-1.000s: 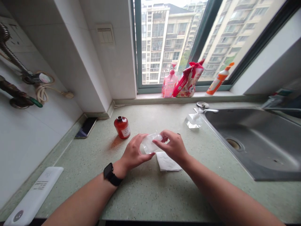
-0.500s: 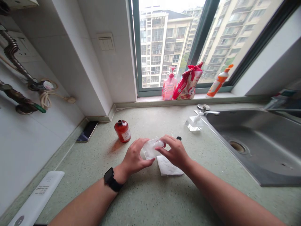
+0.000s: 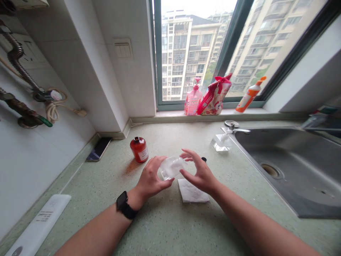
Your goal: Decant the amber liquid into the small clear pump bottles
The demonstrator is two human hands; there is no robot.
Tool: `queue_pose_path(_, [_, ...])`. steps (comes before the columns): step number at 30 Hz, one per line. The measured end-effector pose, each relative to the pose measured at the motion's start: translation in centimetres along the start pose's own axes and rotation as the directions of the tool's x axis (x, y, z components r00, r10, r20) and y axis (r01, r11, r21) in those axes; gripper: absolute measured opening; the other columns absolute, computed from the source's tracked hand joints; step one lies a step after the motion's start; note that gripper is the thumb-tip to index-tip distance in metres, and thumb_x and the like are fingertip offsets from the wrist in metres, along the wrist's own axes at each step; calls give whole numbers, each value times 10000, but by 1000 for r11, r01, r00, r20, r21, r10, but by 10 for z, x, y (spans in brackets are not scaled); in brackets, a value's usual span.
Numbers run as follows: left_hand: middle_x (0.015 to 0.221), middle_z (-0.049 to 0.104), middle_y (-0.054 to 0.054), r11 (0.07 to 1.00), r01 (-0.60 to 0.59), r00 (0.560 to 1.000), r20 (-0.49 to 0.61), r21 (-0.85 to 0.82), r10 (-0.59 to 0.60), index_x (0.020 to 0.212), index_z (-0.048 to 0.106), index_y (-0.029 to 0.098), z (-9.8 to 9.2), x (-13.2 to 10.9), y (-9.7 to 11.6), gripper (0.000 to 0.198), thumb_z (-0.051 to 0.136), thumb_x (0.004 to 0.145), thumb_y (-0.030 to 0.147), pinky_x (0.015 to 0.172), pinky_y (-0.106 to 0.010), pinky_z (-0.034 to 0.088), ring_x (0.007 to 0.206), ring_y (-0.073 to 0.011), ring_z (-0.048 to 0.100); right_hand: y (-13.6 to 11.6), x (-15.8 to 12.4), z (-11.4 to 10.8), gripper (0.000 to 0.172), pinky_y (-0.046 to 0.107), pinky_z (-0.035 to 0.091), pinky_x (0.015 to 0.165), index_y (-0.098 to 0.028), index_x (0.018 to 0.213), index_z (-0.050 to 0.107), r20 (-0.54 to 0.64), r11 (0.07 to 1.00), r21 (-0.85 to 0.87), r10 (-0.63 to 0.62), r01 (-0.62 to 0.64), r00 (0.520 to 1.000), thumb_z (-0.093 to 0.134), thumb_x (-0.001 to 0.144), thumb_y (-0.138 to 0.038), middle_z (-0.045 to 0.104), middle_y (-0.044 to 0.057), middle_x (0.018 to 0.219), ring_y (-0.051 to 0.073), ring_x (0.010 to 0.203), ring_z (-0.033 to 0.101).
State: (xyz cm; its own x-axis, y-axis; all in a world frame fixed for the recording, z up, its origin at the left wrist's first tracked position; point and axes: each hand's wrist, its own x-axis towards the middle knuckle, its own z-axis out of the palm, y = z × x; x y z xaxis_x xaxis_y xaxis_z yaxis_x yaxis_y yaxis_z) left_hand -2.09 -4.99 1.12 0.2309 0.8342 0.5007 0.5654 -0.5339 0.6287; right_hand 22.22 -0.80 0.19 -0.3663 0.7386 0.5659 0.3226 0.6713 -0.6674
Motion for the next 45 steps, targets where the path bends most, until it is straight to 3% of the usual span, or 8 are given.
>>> queue_pose_path(4, [1265, 736, -81, 1000, -8, 999, 39, -1, 8, 1376, 604, 298, 2, -1, 3, 660, 881, 780, 344, 1042, -501, 575, 1154, -322, 708, -1, -1, 7, 739, 528, 644, 999, -315, 1543, 464, -34, 998, 51, 44, -42, 998, 803, 900, -448, 720, 111, 1284, 299, 1173, 734])
queue_pose_path(11, [1299, 730, -88, 999, 38, 999, 1, 16, -38, 1388, 604, 283, -1, 0, 1, 672, 889, 787, 373, 1068, -484, 570, 1183, -313, 706, 4, 1, 2, 551, 534, 647, 975, -324, 1494, 505, -120, 992, 53, 118, -113, 986, 699, 984, -404, 737, 98, 1212, 279, 1114, 749])
queue_pose_path(17, [1289, 735, -87, 1000, 8, 1000, 28, 4, -8, 1374, 604, 279, 2, -1, 3, 667, 896, 780, 360, 1072, -487, 571, 1182, -313, 710, -2, -1, 8, 702, 540, 635, 1017, -325, 1512, 487, -80, 993, 96, 81, -73, 993, 809, 903, -457, 704, 112, 1299, 306, 1219, 714])
queue_pose_path(25, [1282, 730, -95, 998, 59, 998, -2, 1, -59, 1360, 614, 266, 1, 0, -1, 651, 895, 782, 374, 1057, -479, 577, 1170, -309, 711, 7, 1, 3, 521, 539, 632, 1008, -314, 1459, 527, -140, 980, 118, 177, -162, 974, 698, 989, -463, 727, 98, 1213, 280, 1147, 735])
queue_pose_path(31, [1299, 728, -93, 999, 52, 998, 21, 15, -53, 1362, 612, 261, 2, -1, 2, 652, 898, 790, 392, 1081, -482, 566, 1191, -313, 704, 5, 0, 7, 726, 550, 614, 1033, -320, 1504, 498, -93, 982, 149, 132, -117, 987, 819, 887, -529, 703, 120, 1308, 317, 1243, 701])
queue_pose_path(39, [1291, 729, -89, 998, 54, 998, -15, 36, -53, 1376, 610, 264, 1, -1, -1, 650, 890, 805, 401, 1068, -470, 578, 1176, -303, 712, 13, 2, 4, 530, 527, 624, 999, -321, 1437, 548, -166, 974, 147, 197, -173, 966, 719, 968, -499, 727, 89, 1198, 276, 1125, 734])
queue_pose_path(45, [1304, 728, -93, 999, 12, 1000, -4, 45, -12, 1381, 605, 255, 4, -1, -1, 661, 901, 808, 400, 1080, -477, 567, 1192, -308, 705, 5, 2, 10, 687, 527, 623, 1016, -318, 1479, 514, -92, 979, 151, 150, -135, 984, 807, 895, -529, 712, 108, 1267, 300, 1203, 715])
